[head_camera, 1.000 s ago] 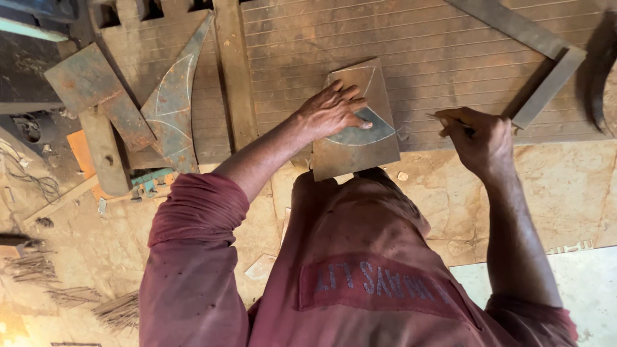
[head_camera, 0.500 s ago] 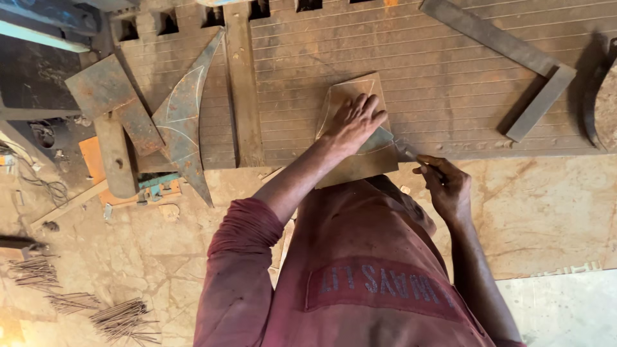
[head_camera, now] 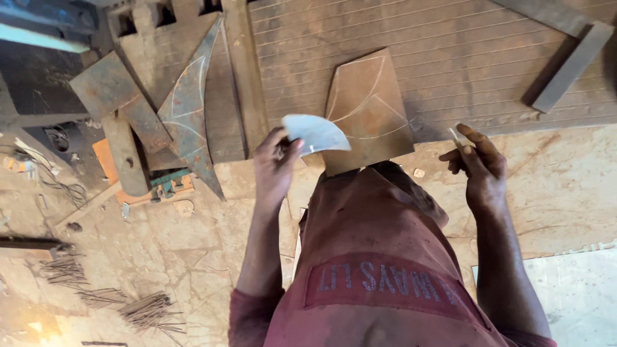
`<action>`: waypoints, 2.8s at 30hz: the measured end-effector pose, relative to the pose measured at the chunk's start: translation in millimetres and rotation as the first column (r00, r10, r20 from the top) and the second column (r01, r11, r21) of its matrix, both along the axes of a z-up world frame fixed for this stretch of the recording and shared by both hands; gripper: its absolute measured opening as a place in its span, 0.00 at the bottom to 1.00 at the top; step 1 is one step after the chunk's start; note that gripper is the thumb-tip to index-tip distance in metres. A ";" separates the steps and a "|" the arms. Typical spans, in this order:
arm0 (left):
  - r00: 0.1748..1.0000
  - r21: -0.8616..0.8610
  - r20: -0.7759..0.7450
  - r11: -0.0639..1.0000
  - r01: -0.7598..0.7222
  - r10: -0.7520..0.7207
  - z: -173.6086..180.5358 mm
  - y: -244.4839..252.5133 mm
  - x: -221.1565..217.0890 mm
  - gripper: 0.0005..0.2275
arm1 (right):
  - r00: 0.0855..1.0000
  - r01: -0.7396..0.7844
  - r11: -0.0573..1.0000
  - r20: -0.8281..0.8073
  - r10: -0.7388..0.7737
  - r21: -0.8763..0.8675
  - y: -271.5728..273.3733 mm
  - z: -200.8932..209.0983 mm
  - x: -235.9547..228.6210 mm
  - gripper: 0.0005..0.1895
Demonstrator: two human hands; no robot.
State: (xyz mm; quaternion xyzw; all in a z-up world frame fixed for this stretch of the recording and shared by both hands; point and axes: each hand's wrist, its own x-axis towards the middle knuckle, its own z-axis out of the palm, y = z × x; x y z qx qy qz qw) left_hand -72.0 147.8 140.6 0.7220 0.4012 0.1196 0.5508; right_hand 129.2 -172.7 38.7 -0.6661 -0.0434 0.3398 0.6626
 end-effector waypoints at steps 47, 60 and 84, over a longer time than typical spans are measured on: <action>0.959 0.350 0.020 0.896 -0.272 0.283 -99.0 -93.3 -66.7 0.14 | 0.520 -0.408 0.716 0.501 0.692 -0.566 88.9 -28.9 -27.6 0.14; 0.783 0.184 0.013 0.768 -0.614 0.622 -142.8 -130.5 -63.5 0.12 | 0.165 -0.524 0.678 0.719 0.675 -0.516 92.5 -24.7 8.0 0.13; 0.786 0.304 0.025 0.744 -0.595 0.618 -132.2 -141.0 -56.9 0.09 | 0.210 -0.569 0.665 0.696 0.687 -0.484 90.2 -20.7 19.2 0.09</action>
